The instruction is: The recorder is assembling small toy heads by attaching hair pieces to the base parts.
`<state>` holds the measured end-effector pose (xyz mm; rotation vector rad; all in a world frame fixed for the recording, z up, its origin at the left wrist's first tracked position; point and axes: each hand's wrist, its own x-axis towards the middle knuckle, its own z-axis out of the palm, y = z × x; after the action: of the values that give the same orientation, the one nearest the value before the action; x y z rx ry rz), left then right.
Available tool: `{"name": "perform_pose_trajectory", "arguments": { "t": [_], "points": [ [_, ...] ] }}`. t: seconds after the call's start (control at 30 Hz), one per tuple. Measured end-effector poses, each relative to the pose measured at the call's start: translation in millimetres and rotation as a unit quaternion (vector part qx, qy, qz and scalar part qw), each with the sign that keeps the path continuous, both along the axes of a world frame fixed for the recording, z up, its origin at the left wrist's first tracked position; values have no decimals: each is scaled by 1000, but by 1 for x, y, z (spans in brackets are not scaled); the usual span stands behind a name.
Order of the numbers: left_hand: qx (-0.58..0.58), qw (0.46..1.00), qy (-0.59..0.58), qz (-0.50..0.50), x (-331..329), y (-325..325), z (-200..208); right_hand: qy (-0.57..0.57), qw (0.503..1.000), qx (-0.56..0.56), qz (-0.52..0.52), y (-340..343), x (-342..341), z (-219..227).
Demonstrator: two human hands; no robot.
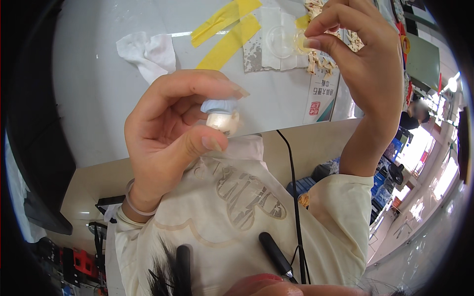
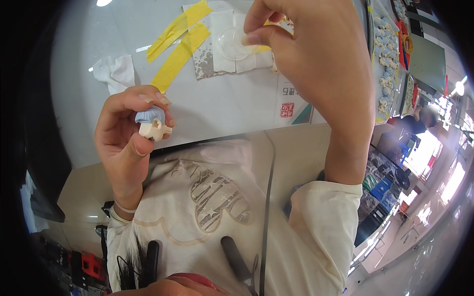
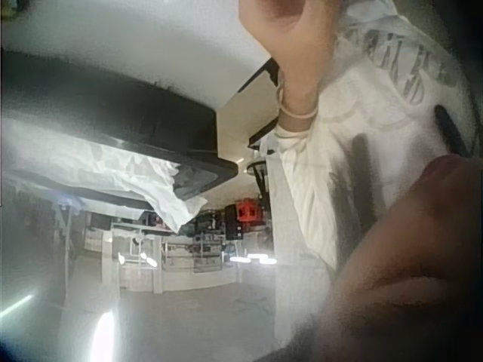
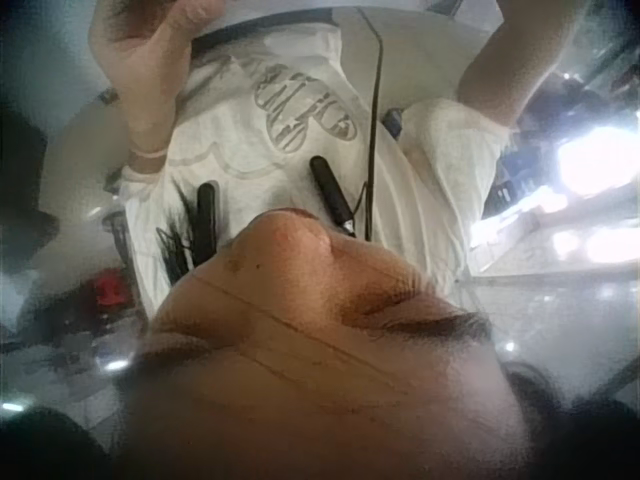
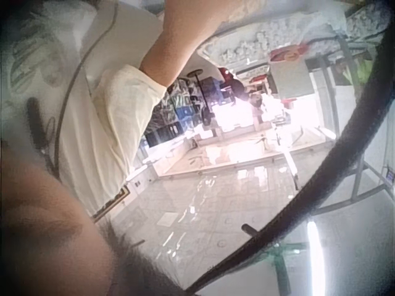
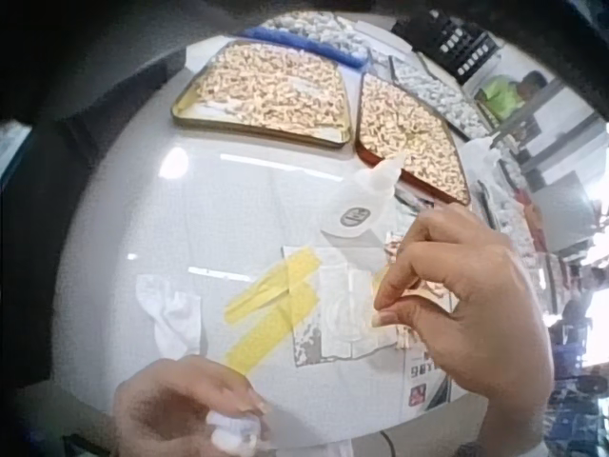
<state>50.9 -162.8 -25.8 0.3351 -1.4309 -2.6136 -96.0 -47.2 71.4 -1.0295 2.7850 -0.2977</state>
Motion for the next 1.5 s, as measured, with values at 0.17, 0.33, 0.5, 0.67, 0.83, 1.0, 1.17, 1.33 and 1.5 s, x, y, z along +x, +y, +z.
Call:
{"name": "perform_pose_trajectory", "arguments": {
  "t": [0.17, 0.33, 0.5, 0.67, 0.83, 1.0, 1.17, 1.33, 1.5],
  "points": [
    [-2, 1000, -11, -1, 1, 1, 3, 19, 1000, -22, -8, -2, 5, 0],
    [66, 998, -13, 14, 3, 11, 8, -70, 955, -246, 152, 35, 14, -15],
    [66, 998, -19, 5, 8, 17, 15, -178, 917, -340, 107, 34, 44, -21],
    [-18, 998, 54, -13, 12, 17, 5, -228, 900, -359, 97, 37, 50, -32],
    [-226, 962, 151, -11, 21, 13, 6, -222, 900, -369, 66, 38, 63, -29],
    [-238, 952, 190, 35, 23, 15, 6, -268, 872, -409, 30, 39, 74, -37],
    [-148, 971, 185, 16, 25, 19, 3, -346, 821, -454, 18, 43, 75, -44],
    [-7, 988, 151, -17, 26, 24, 7, -296, 838, -457, 42, 48, 74, -42],
    [-73, 984, 160, -11, 29, 23, 6, -265, 860, -434, 43, 48, 80, -40]
  ]
}}
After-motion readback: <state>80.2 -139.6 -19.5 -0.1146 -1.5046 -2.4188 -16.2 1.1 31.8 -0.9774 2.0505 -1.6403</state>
